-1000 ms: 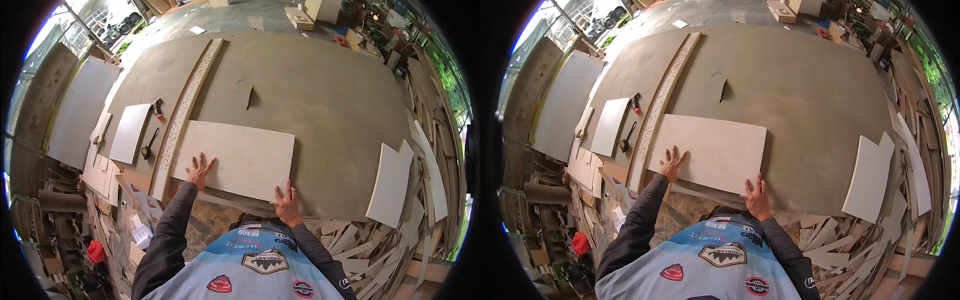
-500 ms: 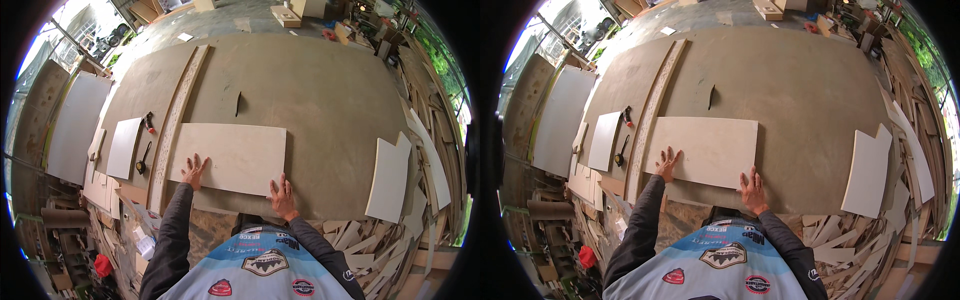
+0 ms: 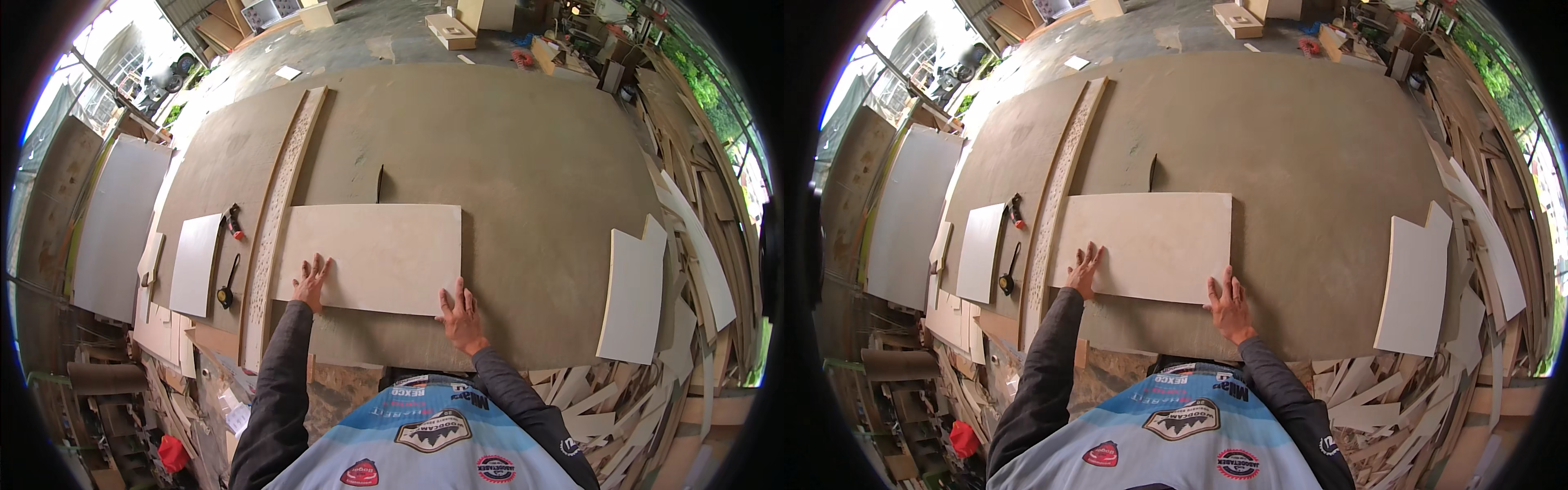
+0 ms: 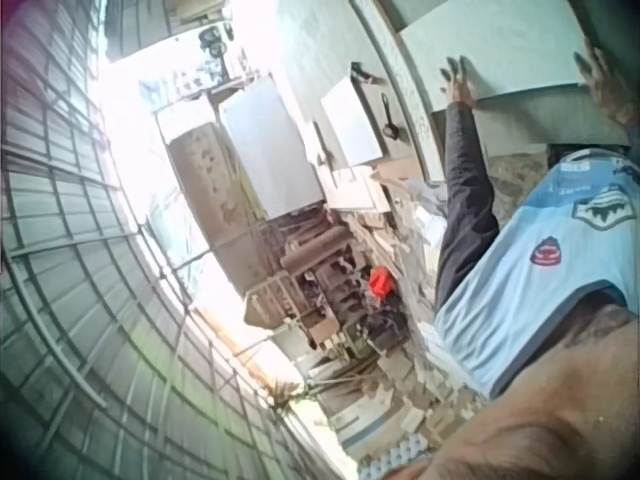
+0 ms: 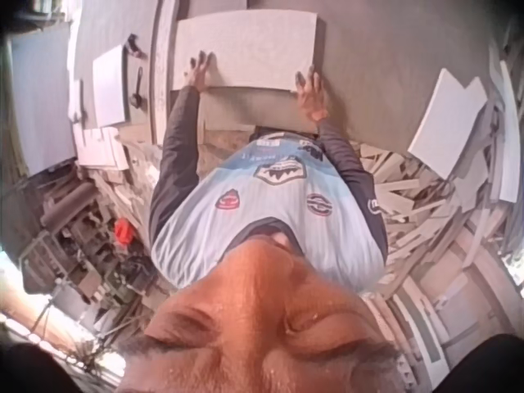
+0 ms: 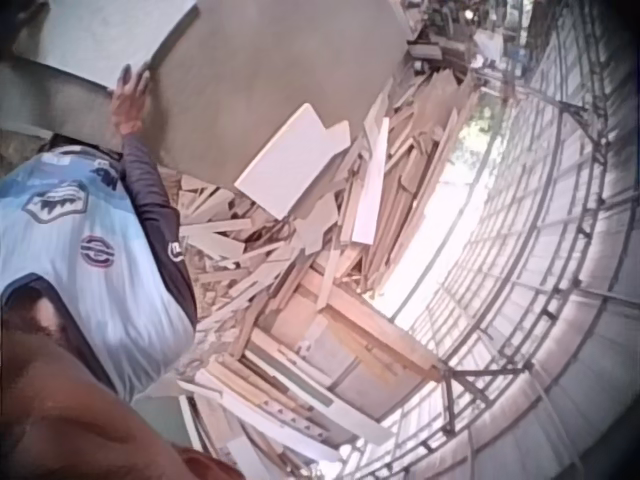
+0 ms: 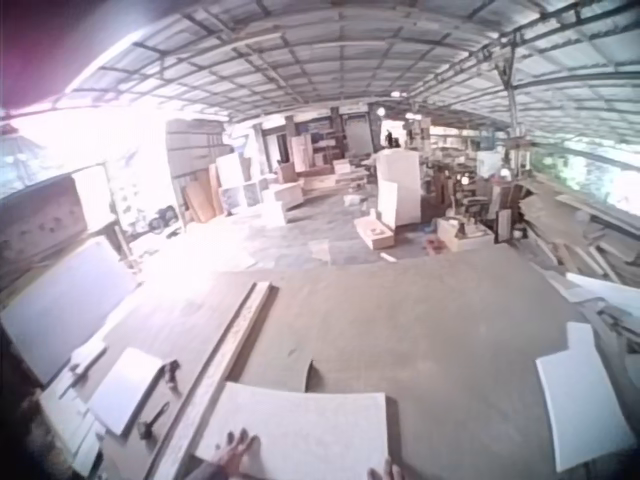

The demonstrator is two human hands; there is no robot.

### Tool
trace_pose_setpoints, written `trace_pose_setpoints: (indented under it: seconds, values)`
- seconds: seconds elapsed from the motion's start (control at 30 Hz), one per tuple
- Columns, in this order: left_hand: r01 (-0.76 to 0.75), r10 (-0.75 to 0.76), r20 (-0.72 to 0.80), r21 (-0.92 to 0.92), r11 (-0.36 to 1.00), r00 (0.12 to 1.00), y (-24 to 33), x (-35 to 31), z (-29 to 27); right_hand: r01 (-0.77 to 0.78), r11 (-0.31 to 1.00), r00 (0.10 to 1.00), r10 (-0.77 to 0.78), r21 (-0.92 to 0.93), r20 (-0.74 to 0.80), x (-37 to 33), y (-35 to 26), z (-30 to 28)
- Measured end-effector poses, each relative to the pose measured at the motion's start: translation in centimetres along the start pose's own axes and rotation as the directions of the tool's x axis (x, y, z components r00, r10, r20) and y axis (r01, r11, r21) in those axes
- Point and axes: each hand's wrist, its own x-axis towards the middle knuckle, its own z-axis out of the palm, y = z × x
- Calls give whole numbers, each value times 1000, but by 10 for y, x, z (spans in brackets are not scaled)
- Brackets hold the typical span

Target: The person picks up several wood boards from a pile on the floor, moves to a workbench, and arranges the boards on the surface, peeling protective plastic from the edges of some boards.

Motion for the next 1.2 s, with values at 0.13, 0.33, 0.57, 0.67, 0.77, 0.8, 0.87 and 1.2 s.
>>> trace_pose_setpoints:
  seconds: [0.13,0.33,0.57,0.67,0.77,0.8,0.87,1.2]
  values:
    - [8,-8,-22,24,1000,1000,7,9,-4,0,1000,999,0,-5,-40,10,6,3]
    - [0,0,-12,31,1000,1000,7,13,-12,0,1000,1000,0,18,-26,15,8,1]
    - [2,-2,13,5,1000,1000,7,16,-19,-10,999,999,12,37,-35,20,10,-1]
    - [8,-8,31,-4,1000,1000,11,17,-25,-14,999,999,16,45,-36,22,11,-3]
    - [6,-6,46,13,1000,999,11,22,-27,-22,999,999,24,40,-39,26,11,-5]
    - [5,-5,42,11,1000,999,10,23,-27,-21,999,999,23,34,-40,26,12,-6]
    - [4,-4,35,7,1000,999,7,24,-25,-20,999,999,21,31,-44,28,11,-7]
    - [13,-13,34,10,1000,999,13,38,-35,-36,999,998,38,27,-52,43,18,-9]
